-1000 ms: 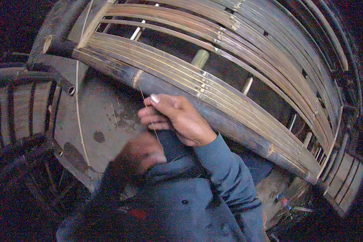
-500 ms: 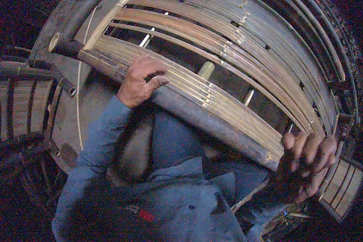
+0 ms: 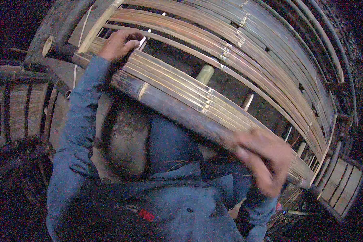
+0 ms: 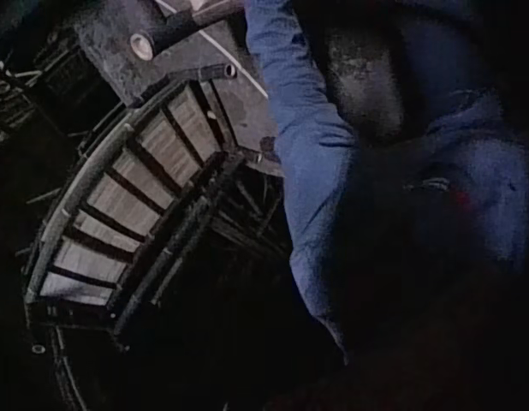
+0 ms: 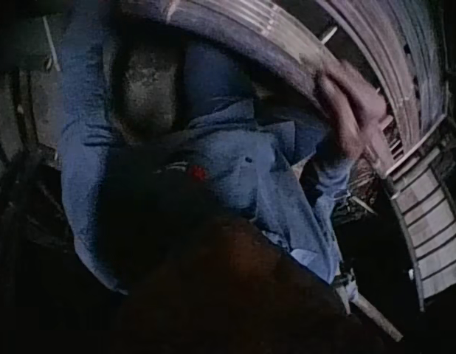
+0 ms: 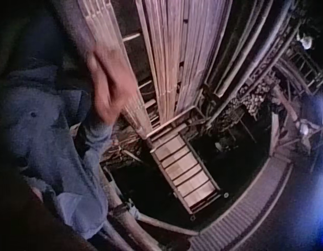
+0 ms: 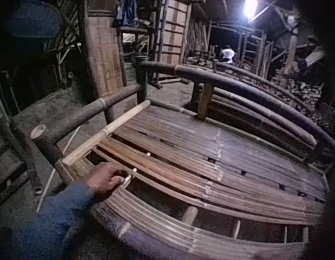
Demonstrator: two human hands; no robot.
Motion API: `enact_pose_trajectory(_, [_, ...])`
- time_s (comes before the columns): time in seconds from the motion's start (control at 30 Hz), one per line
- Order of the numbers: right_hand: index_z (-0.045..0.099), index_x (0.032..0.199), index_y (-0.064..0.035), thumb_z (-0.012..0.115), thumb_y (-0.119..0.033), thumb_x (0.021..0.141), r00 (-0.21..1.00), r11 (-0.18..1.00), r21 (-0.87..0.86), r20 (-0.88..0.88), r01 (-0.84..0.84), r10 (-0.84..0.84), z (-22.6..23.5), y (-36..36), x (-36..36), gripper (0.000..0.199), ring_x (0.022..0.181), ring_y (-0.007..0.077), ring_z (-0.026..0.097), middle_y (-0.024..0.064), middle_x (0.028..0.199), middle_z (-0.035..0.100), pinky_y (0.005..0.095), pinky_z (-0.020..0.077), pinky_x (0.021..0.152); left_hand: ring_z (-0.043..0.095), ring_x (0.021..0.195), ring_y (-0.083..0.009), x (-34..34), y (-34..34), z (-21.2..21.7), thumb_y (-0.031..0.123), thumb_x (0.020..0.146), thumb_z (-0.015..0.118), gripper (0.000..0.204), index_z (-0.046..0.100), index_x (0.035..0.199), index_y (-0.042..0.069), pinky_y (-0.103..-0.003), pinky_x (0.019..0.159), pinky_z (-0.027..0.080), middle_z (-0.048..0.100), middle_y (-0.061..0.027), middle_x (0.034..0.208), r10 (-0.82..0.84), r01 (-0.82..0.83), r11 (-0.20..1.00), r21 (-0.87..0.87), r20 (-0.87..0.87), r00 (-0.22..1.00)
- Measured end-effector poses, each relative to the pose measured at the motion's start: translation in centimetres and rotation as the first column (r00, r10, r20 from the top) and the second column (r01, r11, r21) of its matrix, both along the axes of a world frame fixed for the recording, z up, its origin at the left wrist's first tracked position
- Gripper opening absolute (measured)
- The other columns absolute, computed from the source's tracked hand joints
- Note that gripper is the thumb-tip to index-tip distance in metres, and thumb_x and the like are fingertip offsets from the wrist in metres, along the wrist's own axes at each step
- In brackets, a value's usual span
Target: The person weaves a bamboo mat by threading thin bamboo strips through a frame made of thicker bamboo poles, using their hands to guide the strips and pull strings taut.
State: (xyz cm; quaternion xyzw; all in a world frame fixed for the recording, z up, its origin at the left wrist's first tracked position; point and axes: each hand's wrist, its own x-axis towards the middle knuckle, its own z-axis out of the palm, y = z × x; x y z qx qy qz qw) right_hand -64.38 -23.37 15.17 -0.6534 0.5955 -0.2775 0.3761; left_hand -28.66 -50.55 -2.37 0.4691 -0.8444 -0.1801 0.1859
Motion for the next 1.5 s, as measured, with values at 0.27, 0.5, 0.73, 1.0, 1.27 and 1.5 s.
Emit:
enact_pose_trajectory(0.27, [0.054, 0.109, 0.0032, 0.057, -0.008, 0.088, 0.9, 0.851, -0.415, -0.413, -0.32, 0.137, -13.5, -18.8, 8.2, 0.024, 0.096, 0.0465, 0.064, 0.0298, 0.101, 0.065, 0.0531, 0.0518, 0.078, 0.064, 0.113, -0.0402, 0.7, -3.9, -5.2, 0.039, 0.092, 0.06, 0.04, 0.07, 0.125, 0.018, -0.048, 0.099, 0.05, 0.069, -0.018, 0.12, 0.081, -0.072, 0.994, -0.086, 0.102, 0.992])
enact_pose_trajectory(0.5, [0.07, 0.095, -0.0006, 0.065, -0.021, 0.088, 0.829, 0.977, -0.187, -0.56, -0.102, -0.021, -19.5, -25.2, 17.4, 0.022, 0.096, 0.0426, 0.07, 0.0254, 0.097, 0.072, 0.0529, 0.0552, 0.081, 0.068, 0.107, -0.0266, 0.8, -7.3, -4.9, 0.016, 0.079, 0.068, 0.046, 0.069, 0.124, 0.008, -0.038, 0.096, 0.051, 0.073, -0.0135, 0.117, -0.258, 0.191, 0.883, 0.429, 0.104, 0.961])
enact_pose_trajectory(0.73, [0.073, 0.102, 0.0018, 0.071, -0.025, 0.082, 0.899, 1.0, 0.017, -0.438, 0.011, -0.003, -21.5, -27.4, 17.8, 0.034, 0.092, 0.0433, 0.07, 0.0245, 0.104, 0.072, 0.0524, 0.0552, 0.081, 0.063, 0.079, -0.013, -0.9, -8.0, -2.1, 0.013, 0.08, 0.07, 0.01, 0.073, 0.083, 0.005, -0.031, 0.076, 0.051, 0.071, -0.0041, 0.08, -0.265, 0.059, 0.729, 0.682, 0.202, 0.943])
enact_pose_trajectory(1.0, [0.069, 0.117, -0.0023, 0.063, -0.017, 0.093, 0.71, 0.876, 0.319, 0.703, -0.362, 0.037, -18.0, -25.3, 11.8, 0.029, 0.071, 0.0203, 0.069, 0.0131, 0.088, 0.071, 0.0311, 0.0562, 0.058, 0.062, 0.08, -0.0129, 1.8, -3.7, 0.1, 0.021, 0.095, 0.067, 0.018, 0.071, 0.097, 0.004, -0.029, 0.08, 0.051, 0.068, -0.0016, 0.084, 0.107, 0.239, 0.824, 0.513, -0.556, 0.824])
enact_pose_trajectory(1.27, [0.068, 0.123, -0.0036, 0.07, -0.02, 0.094, 0.976, 0.948, -0.249, 0.041, -0.196, 0.212, -15.3, -21.7, 10.9, 0.034, 0.094, 0.0219, 0.069, 0.0145, 0.106, 0.071, 0.0279, 0.0564, 0.075, 0.064, 0.083, -0.0093, -0.6, -1.6, 6.3, 0.013, 0.094, 0.07, 0.016, 0.074, 0.101, -0.001, -0.027, 0.077, 0.052, 0.073, -0.0017, 0.09, -0.134, 0.376, 0.847, 0.374, -0.535, 0.834])
enact_pose_trajectory(1.5, [0.059, 0.116, 0.0009, 0.054, -0.023, 0.101, 0.982, 0.835, -0.525, -0.159, -0.167, 0.097, -3.4, -7.4, -1.7, 0.029, 0.1, 0.0286, 0.067, 0.0151, 0.111, 0.066, 0.0468, 0.0517, 0.097, 0.067, 0.094, -0.0247, -5.3, 2.9, 5.8, 0.03, 0.088, 0.076, 0.029, 0.075, 0.107, 0.008, -0.038, 0.087, 0.052, 0.072, -0.0138, 0.104, -0.137, -0.011, 0.969, -0.248, -0.571, 0.809])
